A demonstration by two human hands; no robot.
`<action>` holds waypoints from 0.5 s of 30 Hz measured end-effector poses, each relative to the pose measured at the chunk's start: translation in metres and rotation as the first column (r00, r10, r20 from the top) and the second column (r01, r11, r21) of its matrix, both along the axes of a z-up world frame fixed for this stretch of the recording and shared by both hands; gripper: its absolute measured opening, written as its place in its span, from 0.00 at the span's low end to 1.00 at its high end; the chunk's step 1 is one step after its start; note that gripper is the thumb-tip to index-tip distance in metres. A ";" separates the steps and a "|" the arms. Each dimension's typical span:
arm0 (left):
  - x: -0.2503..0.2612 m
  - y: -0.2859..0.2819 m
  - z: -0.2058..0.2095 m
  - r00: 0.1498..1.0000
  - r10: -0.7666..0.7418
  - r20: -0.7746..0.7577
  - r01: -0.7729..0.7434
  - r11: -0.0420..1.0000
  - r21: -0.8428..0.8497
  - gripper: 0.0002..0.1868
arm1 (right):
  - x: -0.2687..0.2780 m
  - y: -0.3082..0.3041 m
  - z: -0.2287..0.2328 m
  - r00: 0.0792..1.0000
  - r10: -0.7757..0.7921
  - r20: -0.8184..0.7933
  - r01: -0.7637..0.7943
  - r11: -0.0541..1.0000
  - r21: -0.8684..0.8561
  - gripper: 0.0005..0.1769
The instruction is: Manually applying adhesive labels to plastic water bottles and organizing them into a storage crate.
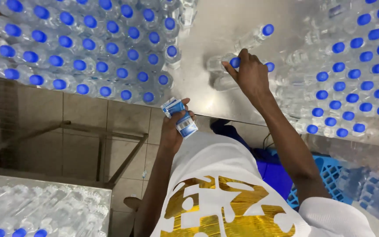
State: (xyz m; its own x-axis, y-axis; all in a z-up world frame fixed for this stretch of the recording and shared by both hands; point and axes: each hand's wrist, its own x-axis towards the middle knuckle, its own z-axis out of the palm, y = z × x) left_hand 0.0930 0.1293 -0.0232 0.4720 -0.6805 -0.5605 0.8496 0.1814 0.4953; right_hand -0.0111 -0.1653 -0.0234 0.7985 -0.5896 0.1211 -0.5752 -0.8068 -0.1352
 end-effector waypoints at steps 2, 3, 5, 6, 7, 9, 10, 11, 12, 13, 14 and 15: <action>0.005 0.002 0.007 0.998 0.021 -0.053 -0.023 0.999 -0.031 0.26 | 0.013 -0.012 -0.022 1.000 -0.001 -0.029 0.002 0.999 0.044 0.33; 0.005 0.002 0.011 0.994 0.032 -0.105 -0.038 0.997 -0.061 0.25 | 0.017 -0.018 -0.032 0.998 -0.009 -0.058 0.014 0.996 0.086 0.32; 0.009 0.001 0.007 0.996 0.012 -0.086 -0.018 0.998 -0.061 0.26 | 0.022 -0.021 -0.036 0.997 -0.035 -0.070 0.039 0.998 0.051 0.32; 0.006 0.004 0.007 0.996 -0.009 -0.085 0.006 0.999 -0.041 0.26 | 0.019 -0.017 -0.039 0.993 -0.066 -0.098 0.069 0.997 0.033 0.32; 0.008 0.000 0.006 0.996 -0.011 -0.089 0.008 0.999 -0.036 0.26 | 0.022 -0.016 -0.039 0.993 -0.067 -0.102 0.071 0.997 0.037 0.32; 0.010 -0.005 0.005 0.995 -0.039 -0.089 0.035 0.999 -0.040 0.27 | 0.017 -0.010 -0.040 0.996 -0.084 -0.037 0.085 0.995 0.051 0.33; 0.010 -0.009 0.006 0.995 -0.051 -0.086 0.047 0.998 -0.041 0.27 | 0.014 -0.006 -0.042 0.995 -0.095 -0.035 0.097 0.994 0.050 0.33; 0.011 -0.012 0.007 0.994 -0.079 -0.080 0.076 0.997 -0.034 0.28 | 0.012 -0.001 -0.044 0.994 -0.103 -0.044 0.104 0.994 0.034 0.38; 0.011 -0.014 0.008 0.992 -0.104 -0.075 0.102 0.994 -0.023 0.29 | 0.009 0.004 -0.047 0.993 -0.107 -0.055 0.108 0.994 0.021 0.44; 0.012 -0.018 0.008 0.991 -0.112 -0.074 0.111 0.994 -0.021 0.29 | 0.007 0.005 -0.046 0.992 -0.115 -0.054 0.117 0.993 0.024 0.44; 0.011 -0.021 0.008 0.987 -0.151 -0.058 0.151 0.989 -0.011 0.29 | 0.004 0.007 -0.047 0.989 -0.132 -0.067 0.136 0.989 0.066 0.49; 0.010 -0.023 0.009 0.981 -0.190 -0.043 0.190 0.982 0.000 0.29 | 0.000 0.009 -0.047 0.986 -0.147 -0.080 0.155 0.982 0.108 0.55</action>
State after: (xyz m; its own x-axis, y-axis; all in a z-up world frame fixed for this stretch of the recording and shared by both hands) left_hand 0.1031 0.1067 -0.0146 0.3096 -0.7533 -0.5802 0.8889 0.0126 0.4579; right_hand -0.0107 -0.1561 -0.0705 0.7035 -0.7106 -0.0075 -0.7007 -0.6918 -0.1746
